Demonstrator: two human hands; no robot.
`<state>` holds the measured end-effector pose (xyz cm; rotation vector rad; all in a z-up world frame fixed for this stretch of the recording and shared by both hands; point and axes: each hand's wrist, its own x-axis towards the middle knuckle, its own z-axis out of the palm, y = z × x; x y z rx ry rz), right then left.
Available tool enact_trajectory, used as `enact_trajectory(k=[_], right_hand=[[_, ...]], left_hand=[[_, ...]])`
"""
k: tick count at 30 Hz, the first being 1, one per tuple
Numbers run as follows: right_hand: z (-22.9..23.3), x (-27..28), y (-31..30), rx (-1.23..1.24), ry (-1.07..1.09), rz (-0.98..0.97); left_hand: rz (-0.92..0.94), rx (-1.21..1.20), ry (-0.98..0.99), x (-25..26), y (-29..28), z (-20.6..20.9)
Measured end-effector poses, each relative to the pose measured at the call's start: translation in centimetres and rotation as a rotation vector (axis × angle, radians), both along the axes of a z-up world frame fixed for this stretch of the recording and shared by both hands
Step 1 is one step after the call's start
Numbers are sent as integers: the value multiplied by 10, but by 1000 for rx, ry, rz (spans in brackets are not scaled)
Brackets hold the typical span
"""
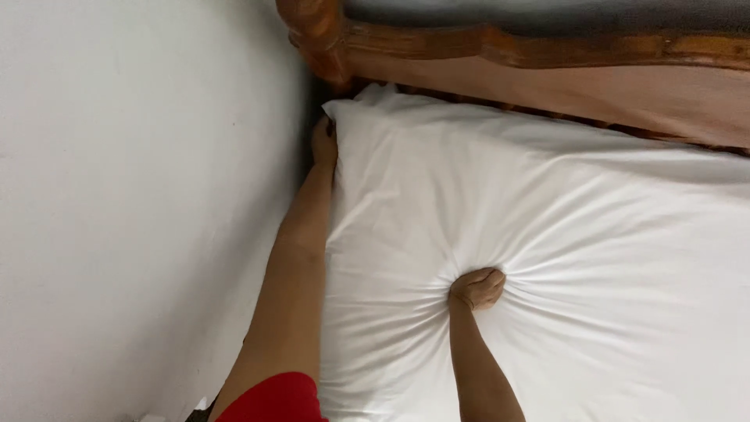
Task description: The person kneels beside a bed and tucks a white sheet under the mattress edges, working around the bed frame. They smooth the fabric by hand and use a whisk broom to sweep the sheet surface.
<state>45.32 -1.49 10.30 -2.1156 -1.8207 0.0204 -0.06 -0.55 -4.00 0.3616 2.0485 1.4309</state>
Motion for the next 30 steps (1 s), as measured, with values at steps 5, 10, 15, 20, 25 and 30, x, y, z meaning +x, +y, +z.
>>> enact_trajectory(k=[5, 10, 15, 20, 25, 30], right_hand=[[11, -11, -3, 117, -6, 64], [8, -6, 1, 29, -18, -35], [14, -12, -1, 54, -20, 5], [10, -5, -2, 55, -34, 11], [7, -8, 1, 49, 14, -14], [12, -11, -3, 72, -23, -14]], left_hand=[[180, 27, 42, -1, 5, 33], [254, 241, -524, -23, 1, 46], [250, 279, -669, -21, 1, 64], [251, 312, -824, -17, -20, 51], [241, 360, -925, -35, -34, -16], [397, 478, -1004, -19, -40, 15]])
